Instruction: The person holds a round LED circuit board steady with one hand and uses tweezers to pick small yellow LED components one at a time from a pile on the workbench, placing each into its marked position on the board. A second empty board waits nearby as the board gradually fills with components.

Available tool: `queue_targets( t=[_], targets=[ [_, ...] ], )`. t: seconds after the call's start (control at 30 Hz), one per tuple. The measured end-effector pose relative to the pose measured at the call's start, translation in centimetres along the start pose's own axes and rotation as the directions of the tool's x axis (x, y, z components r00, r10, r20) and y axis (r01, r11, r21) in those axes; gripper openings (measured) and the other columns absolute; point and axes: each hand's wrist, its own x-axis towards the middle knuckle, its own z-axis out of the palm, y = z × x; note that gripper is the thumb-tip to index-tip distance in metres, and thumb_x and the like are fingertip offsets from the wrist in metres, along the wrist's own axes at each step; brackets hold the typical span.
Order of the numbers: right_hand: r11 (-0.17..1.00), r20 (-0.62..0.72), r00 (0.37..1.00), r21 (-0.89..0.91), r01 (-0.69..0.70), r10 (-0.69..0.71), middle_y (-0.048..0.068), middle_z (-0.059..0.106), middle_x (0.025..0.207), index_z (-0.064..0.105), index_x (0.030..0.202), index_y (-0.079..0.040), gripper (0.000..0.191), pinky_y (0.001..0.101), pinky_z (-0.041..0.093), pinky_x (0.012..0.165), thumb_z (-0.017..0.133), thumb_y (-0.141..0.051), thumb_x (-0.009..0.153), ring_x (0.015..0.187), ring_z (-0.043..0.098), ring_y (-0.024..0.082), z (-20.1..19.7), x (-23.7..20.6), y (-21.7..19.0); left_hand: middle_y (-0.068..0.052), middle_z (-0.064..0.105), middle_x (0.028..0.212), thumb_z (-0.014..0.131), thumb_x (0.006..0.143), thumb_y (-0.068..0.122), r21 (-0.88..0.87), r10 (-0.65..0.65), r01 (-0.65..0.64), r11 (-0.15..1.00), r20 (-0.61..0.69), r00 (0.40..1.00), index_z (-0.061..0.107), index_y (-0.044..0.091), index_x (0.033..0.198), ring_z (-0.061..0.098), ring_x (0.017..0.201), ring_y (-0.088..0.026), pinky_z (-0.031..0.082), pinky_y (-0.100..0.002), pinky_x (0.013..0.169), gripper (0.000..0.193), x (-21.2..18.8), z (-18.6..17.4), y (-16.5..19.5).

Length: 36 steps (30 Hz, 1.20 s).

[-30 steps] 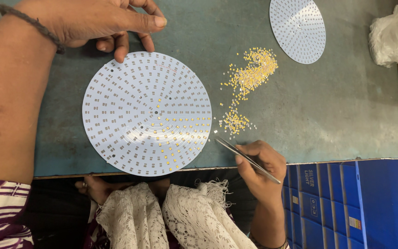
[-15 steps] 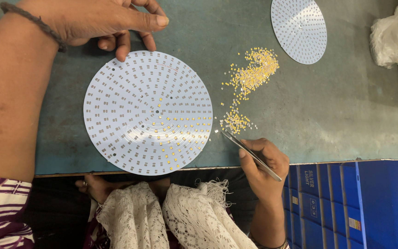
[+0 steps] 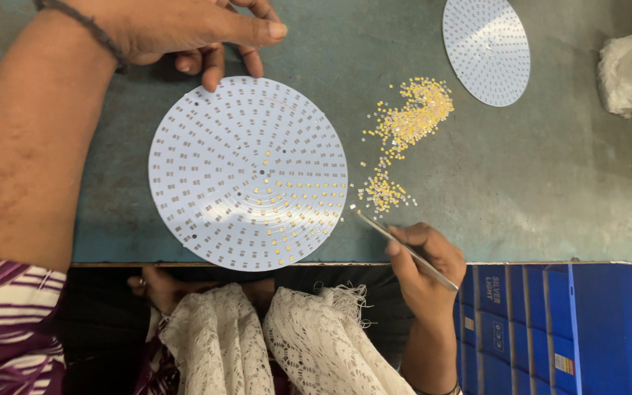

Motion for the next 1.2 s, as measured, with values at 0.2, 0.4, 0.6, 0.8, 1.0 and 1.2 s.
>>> queue_targets(
  t=[0.2, 0.4, 0.6, 0.8, 1.0, 1.2],
  targets=[
    [0.981, 0.125, 0.976, 0.100, 0.167, -0.179, 0.008, 0.067, 0.078, 0.066, 0.085, 0.002, 0.014, 0.0235, 0.045, 0.061, 0.078, -0.006, 0.085, 0.065, 0.058, 0.012, 1.5, -0.7, -0.7, -0.013, 0.077, 0.090, 0.068, 0.095, 0.036, -0.098, 0.014, -0.009, 0.995, 0.042, 0.999, 0.068, 0.001, 0.114, 0.066, 0.052, -0.012, 0.045, -0.023, 0.037, 0.040, -0.2, 0.0, -0.3],
    [0.972, 0.049, 0.971, 0.001, 0.233, -0.233, 0.007, 0.064, 0.072, 0.062, 0.081, 0.001, 0.018, 0.0254, 0.045, 0.059, 0.077, -0.006, 0.086, 0.062, 0.060, 0.015, 3.0, -2.1, -2.3, -0.013, 0.077, 0.088, 0.068, 0.095, 0.039, -0.061, 0.015, -0.013, 0.998, 0.019, 1.000, 0.070, 0.003, 0.110, 0.066, 0.051, -0.012, 0.048, -0.023, 0.039, 0.039, -0.6, -0.1, 0.1],
    [0.955, 0.047, 0.956, -0.060, 0.291, -0.288, 0.010, 0.067, 0.076, 0.059, 0.082, 0.000, 0.017, 0.0282, 0.048, 0.063, 0.075, -0.005, 0.086, 0.065, 0.064, 0.017, 3.6, -2.3, -2.5, -0.013, 0.076, 0.087, 0.067, 0.095, 0.042, 0.005, 0.015, -0.015, 1.000, 0.002, 1.000, 0.070, 0.000, 0.105, 0.068, 0.053, -0.012, 0.047, -0.023, 0.039, 0.043, -0.8, -0.1, 0.3],
    [0.972, 0.024, 0.972, 0.020, 0.235, -0.236, 0.008, 0.069, 0.079, 0.063, 0.084, 0.002, 0.014, 0.0227, 0.048, 0.061, 0.075, -0.004, 0.086, 0.066, 0.063, 0.012, 3.1, -2.4, -1.8, -0.013, 0.077, 0.089, 0.067, 0.094, 0.041, -0.066, 0.001, 0.001, 0.998, 0.029, 1.000, 0.068, 0.003, 0.116, 0.065, 0.050, -0.012, 0.044, -0.022, 0.037, 0.044, -0.5, -0.1, -0.1],
    [0.998, -0.120, 0.991, 0.028, -0.061, 0.064, 0.001, 0.064, 0.082, 0.068, 0.097, 0.005, 0.008, 0.0182, 0.039, 0.062, 0.071, -0.002, 0.094, 0.070, 0.051, 0.002, 1.2, -0.4, 0.3, -0.014, 0.078, 0.094, 0.065, 0.093, 0.042, -0.034, -0.026, 0.027, 0.999, 0.046, 0.999, 0.067, 0.003, 0.125, 0.062, 0.045, -0.013, 0.042, -0.021, 0.036, 0.051, 0.5, 0.0, -0.4],
    [0.998, -0.105, 0.993, -0.013, -0.054, 0.052, -0.002, 0.063, 0.076, 0.071, 0.098, 0.003, 0.009, 0.0176, 0.035, 0.058, 0.073, -0.003, 0.093, 0.064, 0.047, 0.000, 1.4, 0.0, 0.3, -0.018, 0.078, 0.098, 0.066, 0.092, 0.043, -0.089, -0.037, 0.044, 0.995, 0.082, 0.996, 0.066, 0.003, 0.126, 0.062, 0.045, -0.011, 0.040, -0.020, 0.034, 0.053, 0.9, -0.1, -0.7]
  ],
)
